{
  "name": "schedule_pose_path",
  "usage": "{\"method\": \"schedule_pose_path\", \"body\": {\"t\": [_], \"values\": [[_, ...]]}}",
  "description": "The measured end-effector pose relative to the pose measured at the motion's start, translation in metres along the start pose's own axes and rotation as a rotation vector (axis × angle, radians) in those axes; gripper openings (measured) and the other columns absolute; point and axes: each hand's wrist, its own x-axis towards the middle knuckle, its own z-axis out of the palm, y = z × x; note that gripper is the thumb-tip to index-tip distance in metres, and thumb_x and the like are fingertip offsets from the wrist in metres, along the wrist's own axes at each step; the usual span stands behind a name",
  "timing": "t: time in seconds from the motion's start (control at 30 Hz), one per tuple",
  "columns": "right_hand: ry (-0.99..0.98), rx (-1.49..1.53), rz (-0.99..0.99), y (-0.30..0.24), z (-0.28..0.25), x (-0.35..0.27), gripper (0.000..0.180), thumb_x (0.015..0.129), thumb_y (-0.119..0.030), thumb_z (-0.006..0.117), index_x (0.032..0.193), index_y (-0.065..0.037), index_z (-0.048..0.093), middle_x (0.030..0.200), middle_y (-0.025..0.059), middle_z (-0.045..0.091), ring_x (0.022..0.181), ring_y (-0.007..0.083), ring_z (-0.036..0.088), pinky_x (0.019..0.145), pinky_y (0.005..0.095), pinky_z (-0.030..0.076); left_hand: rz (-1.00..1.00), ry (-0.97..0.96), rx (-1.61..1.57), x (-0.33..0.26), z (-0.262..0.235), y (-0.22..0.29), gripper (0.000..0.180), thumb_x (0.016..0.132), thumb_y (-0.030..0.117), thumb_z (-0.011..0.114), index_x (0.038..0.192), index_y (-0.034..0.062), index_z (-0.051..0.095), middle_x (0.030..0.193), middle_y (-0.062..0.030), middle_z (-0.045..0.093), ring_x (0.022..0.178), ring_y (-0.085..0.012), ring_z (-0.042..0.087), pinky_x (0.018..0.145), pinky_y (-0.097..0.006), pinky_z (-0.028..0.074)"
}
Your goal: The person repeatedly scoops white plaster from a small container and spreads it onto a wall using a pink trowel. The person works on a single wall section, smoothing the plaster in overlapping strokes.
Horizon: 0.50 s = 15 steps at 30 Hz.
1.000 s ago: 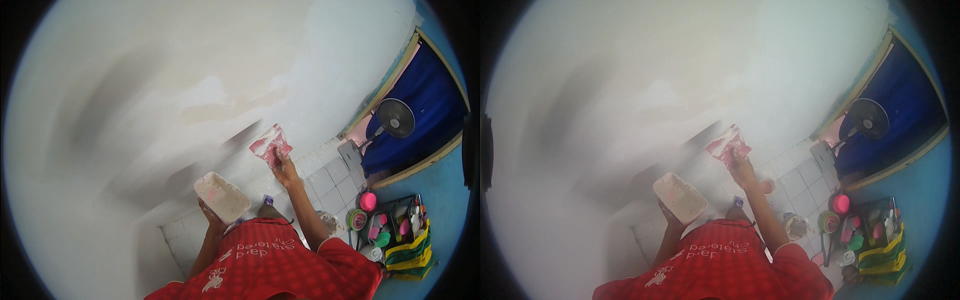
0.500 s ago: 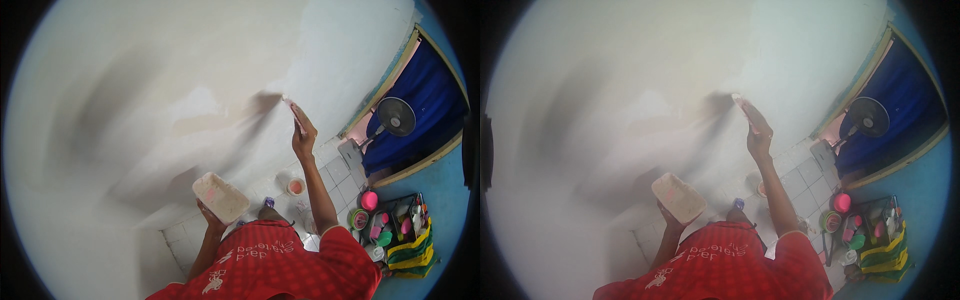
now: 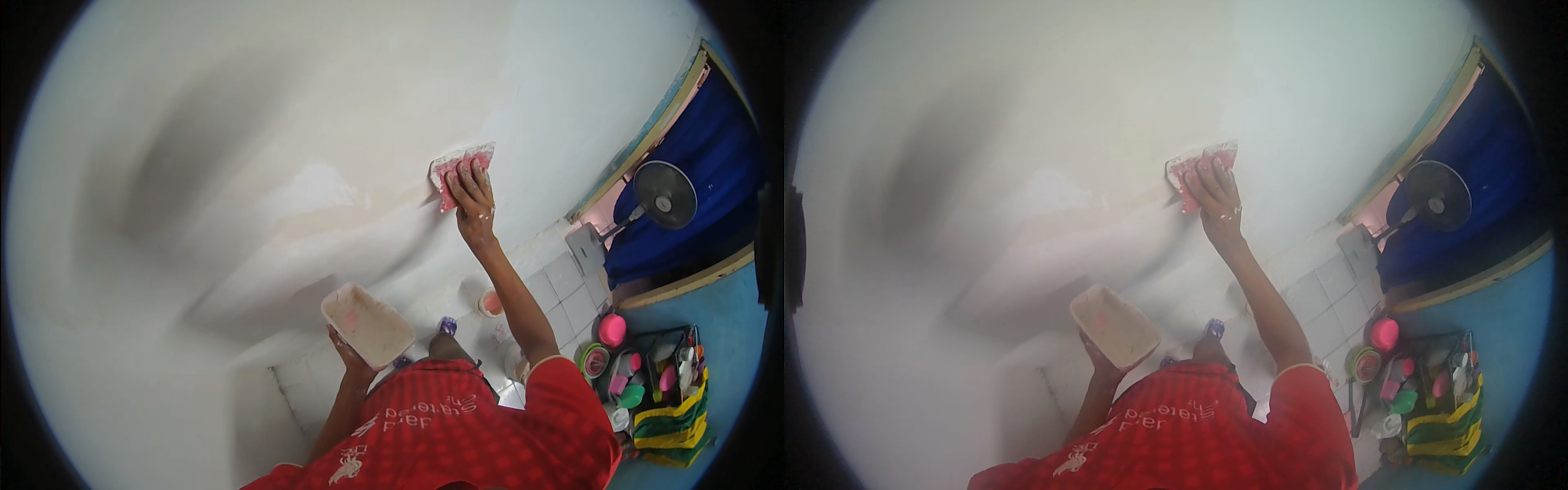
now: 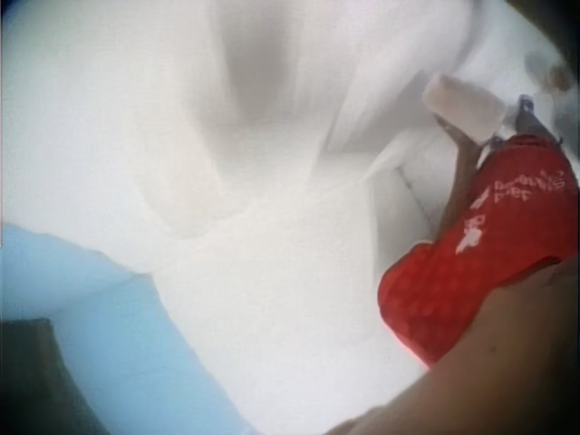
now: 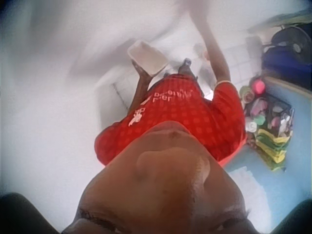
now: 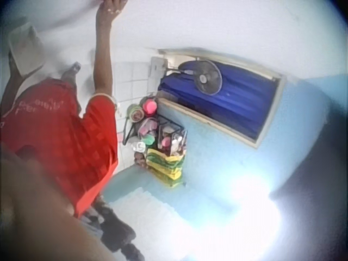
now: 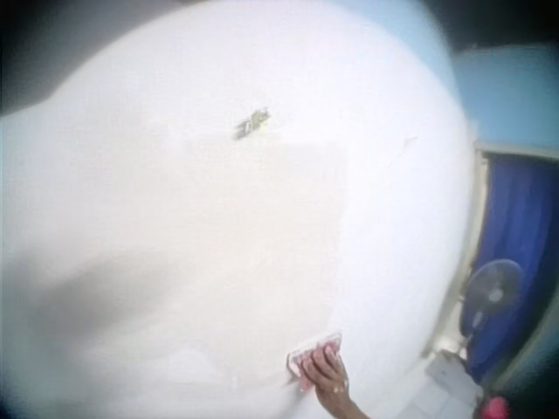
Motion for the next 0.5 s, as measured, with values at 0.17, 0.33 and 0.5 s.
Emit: {"method": "schedule_pose_path", "body": {"t": [0.17, 0.33, 0.5], "values": [[-0.176, -0.028, 0.021, -0.013, -0.015, -0.031, 0.05, 0.087, 0.005, 0.063, 0.133, -0.013, 0.073, 0.144, 0.013, 0.065, 0.141, 0.0407, 0.053, 0.117, 0.056, 0.04, -0.089, -0.011, -0.048, -0.002, 0.009, 0.011, 0.082, 0.099, 0.081, 0.03, 0.151, 0.0192, 0.047, 0.14, -0.0074, 0.059, 0.13, -0.0302, 0.058, 0.104, -0.056, 0.053], [-0.167, 0.148, 0.151, -0.033, -0.044, -0.029, 0.053, 0.09, 0.008, 0.058, 0.139, -0.012, 0.068, 0.143, 0.013, 0.065, 0.137, 0.0359, 0.058, 0.115, 0.0487, 0.045, -0.109, -0.048, -0.028, 0.007, 0.013, 0.019, 0.081, 0.099, 0.08, 0.03, 0.15, 0.0199, 0.048, 0.14, -0.0074, 0.058, 0.129, -0.0286, 0.059, 0.104, -0.056, 0.053], [0.024, 0.249, 0.496, -0.022, -0.064, 0.005, 0.043, 0.101, 0.008, 0.054, 0.14, -0.007, 0.065, 0.141, 0.0155, 0.067, 0.132, 0.0314, 0.064, 0.109, 0.0396, 0.052, -0.117, -0.065, -0.075, 0.015, 0.025, 0.018, 0.079, 0.1, 0.079, 0.029, 0.15, 0.0205, 0.048, 0.139, -0.0063, 0.058, 0.129, -0.0284, 0.059, 0.104, -0.056, 0.053]]}}
